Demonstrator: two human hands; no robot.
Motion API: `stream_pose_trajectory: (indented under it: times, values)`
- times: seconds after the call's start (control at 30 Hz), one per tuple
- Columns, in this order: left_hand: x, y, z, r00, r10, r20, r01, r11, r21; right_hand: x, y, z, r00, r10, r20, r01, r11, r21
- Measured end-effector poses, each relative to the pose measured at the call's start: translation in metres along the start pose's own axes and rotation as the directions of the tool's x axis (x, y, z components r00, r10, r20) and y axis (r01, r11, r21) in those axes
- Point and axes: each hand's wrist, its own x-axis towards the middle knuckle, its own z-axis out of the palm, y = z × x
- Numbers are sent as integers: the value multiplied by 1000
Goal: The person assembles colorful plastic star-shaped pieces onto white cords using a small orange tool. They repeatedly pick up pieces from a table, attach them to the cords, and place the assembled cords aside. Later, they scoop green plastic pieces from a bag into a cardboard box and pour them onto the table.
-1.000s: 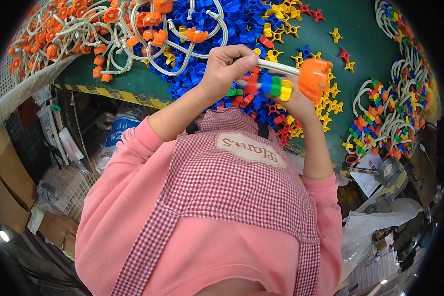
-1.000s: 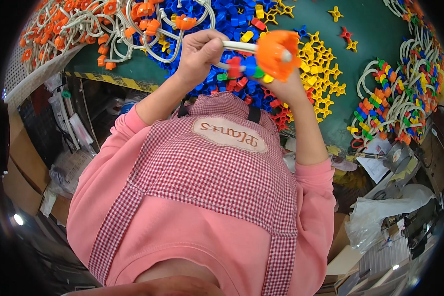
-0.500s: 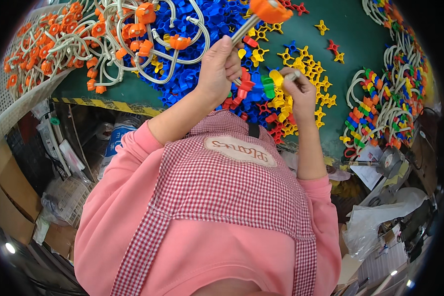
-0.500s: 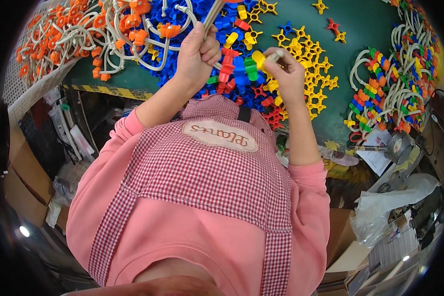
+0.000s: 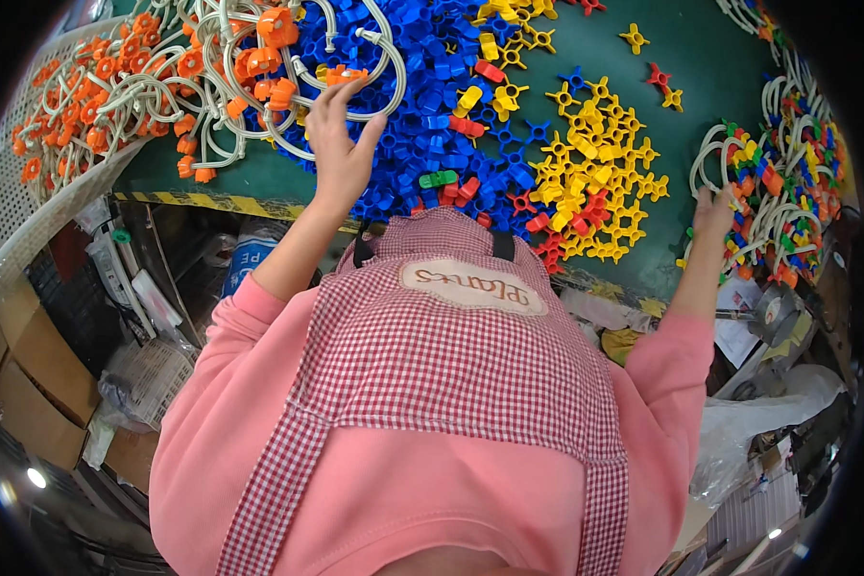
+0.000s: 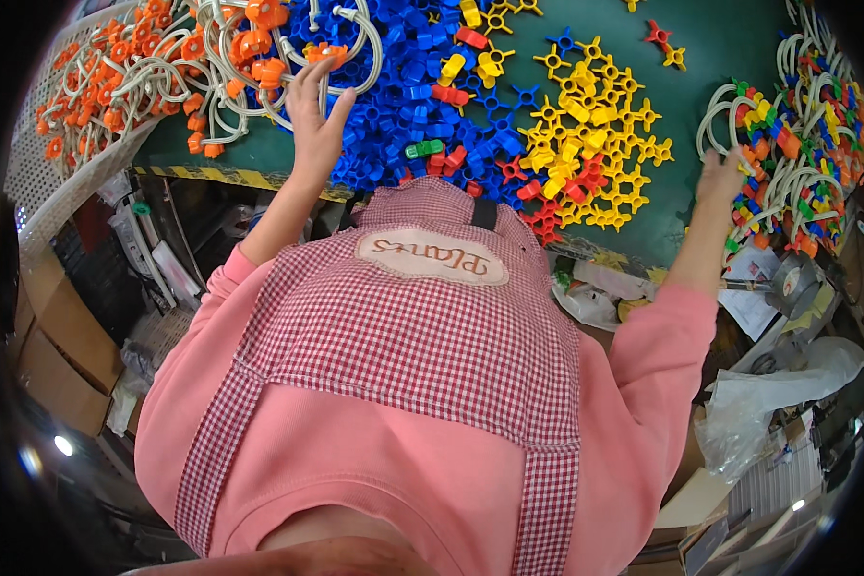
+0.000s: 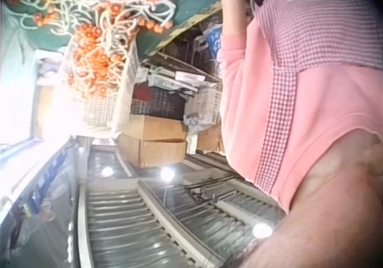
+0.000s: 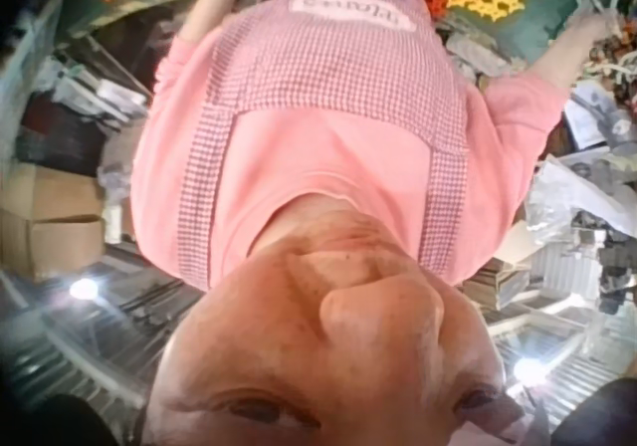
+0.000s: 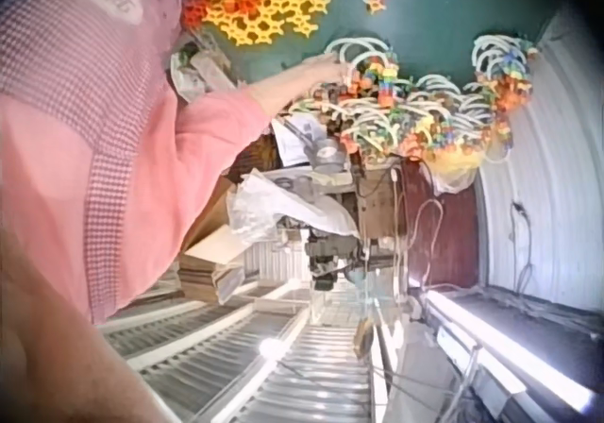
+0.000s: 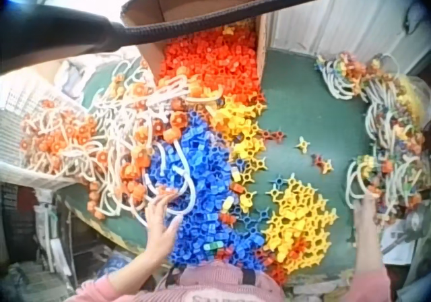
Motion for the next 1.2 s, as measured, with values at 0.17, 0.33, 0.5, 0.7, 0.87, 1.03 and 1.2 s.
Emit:
stream_pose_trajectory:
  times: [0.17,0.33,0.5,0.7,0.87,1.03,1.2]
  values:
    - [-19,-42,13,977,-203,65,201,979,43,-212,-12,75,287,-296,911,662,748,34]
    - [-1,-47,21,957,-283,64,283,959,7,-315,-10,144,-32,-381,924,782,566,260]
    - [21,8,-50,991,-75,-115,66,995,-76,-285,-14,146,347,-253,903,578,816,6]
    - [31,59,-77,993,-66,99,28,939,343,-189,-4,123,479,-159,863,821,430,-376]
    - [32,46,-64,986,166,-9,-165,983,79,-199,-14,139,588,-83,805,731,481,-485]
    - [22,47,-86,983,82,163,-120,963,241,-201,-11,148,542,-183,820,797,424,-431]
    - [20,42,-92,997,34,72,-36,999,18,-189,-18,144,726,3,688,420,790,-446]
